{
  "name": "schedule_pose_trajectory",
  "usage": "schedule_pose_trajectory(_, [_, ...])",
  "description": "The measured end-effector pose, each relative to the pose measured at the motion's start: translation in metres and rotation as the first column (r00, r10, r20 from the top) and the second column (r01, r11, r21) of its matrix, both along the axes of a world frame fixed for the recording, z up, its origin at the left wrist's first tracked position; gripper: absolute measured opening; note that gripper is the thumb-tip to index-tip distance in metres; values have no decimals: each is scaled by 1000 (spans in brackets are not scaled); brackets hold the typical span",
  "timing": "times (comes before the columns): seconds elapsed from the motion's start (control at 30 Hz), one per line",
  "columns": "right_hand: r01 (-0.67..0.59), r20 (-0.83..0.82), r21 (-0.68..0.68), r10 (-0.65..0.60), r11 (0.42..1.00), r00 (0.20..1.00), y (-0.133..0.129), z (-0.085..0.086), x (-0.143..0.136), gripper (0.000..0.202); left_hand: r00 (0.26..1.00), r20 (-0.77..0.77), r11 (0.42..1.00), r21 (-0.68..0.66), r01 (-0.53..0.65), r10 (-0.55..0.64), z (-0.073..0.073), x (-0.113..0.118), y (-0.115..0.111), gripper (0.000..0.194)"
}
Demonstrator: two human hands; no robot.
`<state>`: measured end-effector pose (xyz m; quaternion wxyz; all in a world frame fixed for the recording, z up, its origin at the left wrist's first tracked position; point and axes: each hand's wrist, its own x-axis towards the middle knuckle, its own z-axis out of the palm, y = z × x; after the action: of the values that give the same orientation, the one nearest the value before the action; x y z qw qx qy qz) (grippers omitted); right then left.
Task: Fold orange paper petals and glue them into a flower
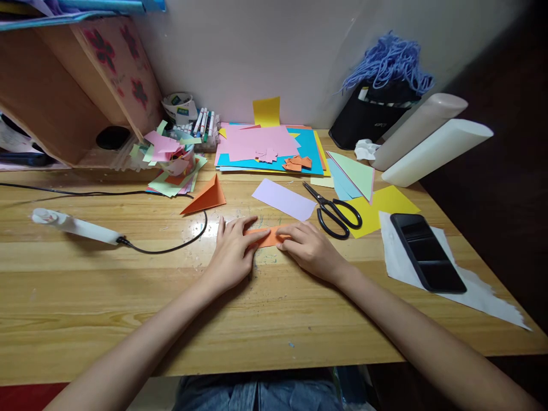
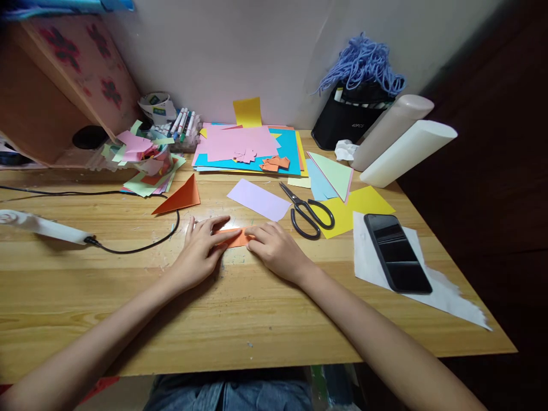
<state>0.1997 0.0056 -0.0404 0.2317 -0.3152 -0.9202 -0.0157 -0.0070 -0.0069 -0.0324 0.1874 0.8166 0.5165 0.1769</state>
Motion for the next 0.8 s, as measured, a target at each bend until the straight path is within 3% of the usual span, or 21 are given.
schedule_pose_trajectory(0.33, [3,43,-62,0,998,999,5,3,21,23,999,0,997,-68,34,-34,4,-3,1,52])
schedule_pose_trajectory(0.53, [18,-40,-205,-27,979,999,4,9,20,18,996,-12,993,-84,84,-86,6,-5,1,58])
schedule_pose_trajectory(0.8, [6,-19,-126,-8,992,1000,6,3,9,20,993,18,990,-69,119,-118,6,-6,-1,50])
